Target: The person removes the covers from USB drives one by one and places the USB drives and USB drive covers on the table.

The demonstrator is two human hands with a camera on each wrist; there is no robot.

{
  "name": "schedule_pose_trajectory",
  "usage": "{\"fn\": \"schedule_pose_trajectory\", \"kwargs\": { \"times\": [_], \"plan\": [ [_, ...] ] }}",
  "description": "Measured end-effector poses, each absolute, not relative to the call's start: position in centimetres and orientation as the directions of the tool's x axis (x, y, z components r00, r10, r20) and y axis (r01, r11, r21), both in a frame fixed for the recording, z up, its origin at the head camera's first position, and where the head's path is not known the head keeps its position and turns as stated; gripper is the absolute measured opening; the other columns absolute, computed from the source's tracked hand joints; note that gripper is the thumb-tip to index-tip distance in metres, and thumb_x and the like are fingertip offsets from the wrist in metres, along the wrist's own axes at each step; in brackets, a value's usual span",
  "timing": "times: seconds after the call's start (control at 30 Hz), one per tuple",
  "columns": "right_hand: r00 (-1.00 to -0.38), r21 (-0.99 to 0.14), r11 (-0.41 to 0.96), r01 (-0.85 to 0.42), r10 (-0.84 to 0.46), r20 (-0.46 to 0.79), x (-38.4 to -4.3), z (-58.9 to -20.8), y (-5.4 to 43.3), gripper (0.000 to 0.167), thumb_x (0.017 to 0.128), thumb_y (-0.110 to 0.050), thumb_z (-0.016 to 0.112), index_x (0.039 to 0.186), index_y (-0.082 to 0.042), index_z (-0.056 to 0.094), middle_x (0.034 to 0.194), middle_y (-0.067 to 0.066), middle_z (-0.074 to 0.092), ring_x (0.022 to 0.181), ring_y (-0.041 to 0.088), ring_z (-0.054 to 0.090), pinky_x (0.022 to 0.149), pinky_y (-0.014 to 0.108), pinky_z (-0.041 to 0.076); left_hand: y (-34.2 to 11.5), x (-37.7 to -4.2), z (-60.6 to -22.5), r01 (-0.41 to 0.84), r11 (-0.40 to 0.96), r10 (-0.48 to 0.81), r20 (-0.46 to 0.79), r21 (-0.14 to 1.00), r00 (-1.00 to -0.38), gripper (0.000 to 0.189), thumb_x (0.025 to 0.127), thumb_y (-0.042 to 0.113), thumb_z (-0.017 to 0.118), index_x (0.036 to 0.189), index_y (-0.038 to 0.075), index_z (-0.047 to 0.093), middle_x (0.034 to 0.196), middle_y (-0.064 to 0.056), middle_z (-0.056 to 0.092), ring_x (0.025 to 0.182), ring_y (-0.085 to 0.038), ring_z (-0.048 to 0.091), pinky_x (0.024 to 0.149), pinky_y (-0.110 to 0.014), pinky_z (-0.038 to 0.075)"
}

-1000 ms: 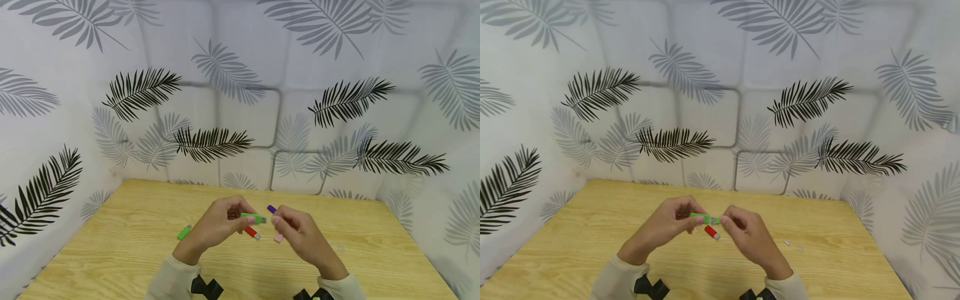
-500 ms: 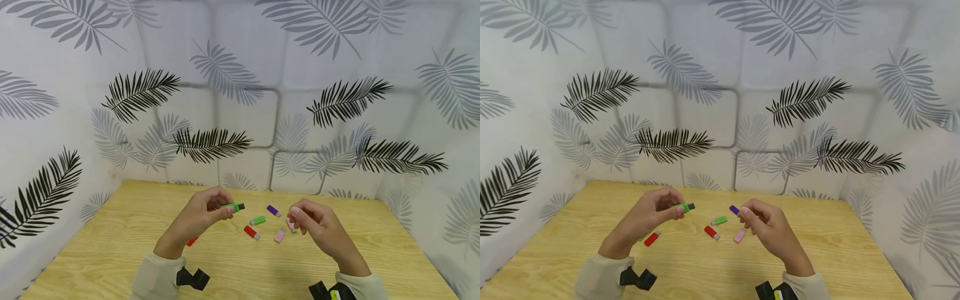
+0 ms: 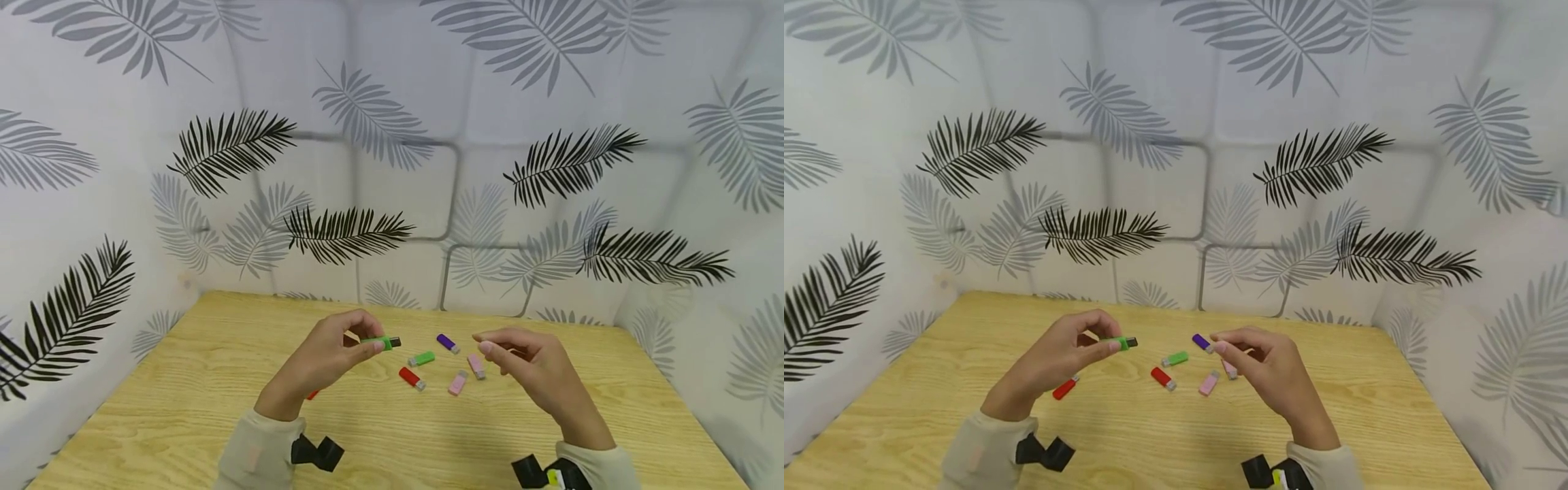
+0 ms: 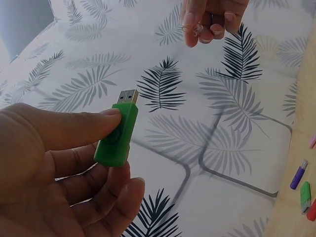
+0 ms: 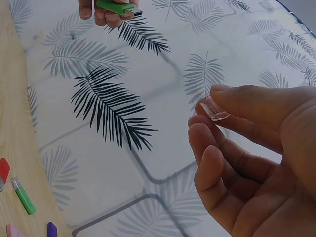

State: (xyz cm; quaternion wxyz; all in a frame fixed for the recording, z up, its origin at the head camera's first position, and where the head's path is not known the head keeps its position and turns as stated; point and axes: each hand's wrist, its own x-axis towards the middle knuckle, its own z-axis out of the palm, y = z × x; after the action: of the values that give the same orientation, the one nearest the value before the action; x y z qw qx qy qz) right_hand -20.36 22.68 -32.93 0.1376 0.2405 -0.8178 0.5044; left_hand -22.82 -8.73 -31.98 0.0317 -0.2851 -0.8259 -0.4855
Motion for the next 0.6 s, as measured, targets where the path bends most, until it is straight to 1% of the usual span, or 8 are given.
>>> {"fn": "schedule_pose_trajectory", "kwargs": {
  "times": [0.1,0.13,0.27,0.33,0.37,0.5,0.6],
  "plan": [
    [-0.856,-0.765,0.385,-0.516,-0.227,0.464,-20.5,-33.0,23.0,0.016,0.094,-0.015,0.065,0.106,-0.011,0.073,0.108,0.009,0.07,0.071,0.014,0.061,0.061,0.03,0.052,-8.7,-22.8,-32.0,0.514,0.376,0.424,0.35,0.771,-0.835,0.01,0.091,0.02,0.068,0.098,0.013,0.066,0.087,0.001,0.06,0.081,-0.017,0.055,0.076,-0.035,0.05],
    [-0.858,-0.766,0.387,-0.514,-0.222,0.464,-20.6,-33.0,23.1,0.016,0.094,-0.014,0.065,0.106,-0.009,0.073,0.108,0.006,0.07,0.072,0.013,0.061,0.061,0.03,0.052,-8.7,-22.8,-32.0,0.516,0.377,0.421,0.354,0.769,-0.835,0.01,0.091,0.02,0.069,0.098,0.013,0.067,0.086,0.001,0.06,0.08,-0.017,0.055,0.074,-0.034,0.05],
    [-0.873,-0.768,0.417,-0.487,-0.206,0.442,-20.8,-33.1,23.6,0.017,0.094,-0.017,0.065,0.106,-0.008,0.073,0.108,0.005,0.07,0.075,0.014,0.062,0.061,0.031,0.053,-8.8,-22.8,-32.0,0.516,0.384,0.423,0.351,0.766,-0.835,0.015,0.091,0.023,0.069,0.102,0.014,0.071,0.087,0.002,0.062,0.078,-0.016,0.056,0.07,-0.031,0.051],
    [-0.883,-0.765,0.442,-0.469,-0.202,0.424,-20.9,-33.2,23.8,0.018,0.094,-0.019,0.065,0.107,-0.009,0.073,0.108,0.004,0.07,0.076,0.014,0.062,0.061,0.03,0.052,-8.7,-22.9,-32.1,0.512,0.4,0.423,0.343,0.76,-0.839,0.016,0.091,0.024,0.068,0.104,0.015,0.072,0.088,0.004,0.064,0.079,-0.015,0.057,0.071,-0.031,0.05],
    [-0.89,-0.765,0.456,-0.454,-0.198,0.41,-20.9,-33.2,23.9,0.019,0.094,-0.021,0.065,0.107,-0.01,0.073,0.109,0.006,0.07,0.078,0.014,0.063,0.061,0.03,0.052,-8.7,-22.9,-32.1,0.511,0.407,0.423,0.339,0.757,-0.84,0.016,0.091,0.024,0.068,0.104,0.016,0.072,0.089,0.004,0.064,0.079,-0.015,0.057,0.071,-0.031,0.05],
    [-0.918,-0.761,0.516,-0.394,-0.182,0.353,-21.0,-33.3,24.3,0.022,0.094,-0.025,0.065,0.109,-0.011,0.073,0.111,0.006,0.069,0.085,0.015,0.063,0.064,0.03,0.053,-8.7,-22.9,-32.2,0.503,0.432,0.419,0.327,0.749,-0.847,0.012,0.091,0.022,0.069,0.101,0.016,0.072,0.089,0.006,0.064,0.08,-0.014,0.057,0.072,-0.031,0.051],
    [-0.941,-0.754,0.565,-0.334,-0.157,0.299,-21.1,-33.4,24.7,0.026,0.095,-0.026,0.063,0.112,-0.009,0.072,0.113,0.007,0.068,0.085,0.016,0.063,0.066,0.029,0.053,-8.7,-22.9,-32.3,0.498,0.437,0.426,0.315,0.749,-0.848,0.01,0.09,0.02,0.069,0.099,0.015,0.07,0.087,0.005,0.064,0.08,-0.013,0.059,0.074,-0.033,0.051]
  ]
}}
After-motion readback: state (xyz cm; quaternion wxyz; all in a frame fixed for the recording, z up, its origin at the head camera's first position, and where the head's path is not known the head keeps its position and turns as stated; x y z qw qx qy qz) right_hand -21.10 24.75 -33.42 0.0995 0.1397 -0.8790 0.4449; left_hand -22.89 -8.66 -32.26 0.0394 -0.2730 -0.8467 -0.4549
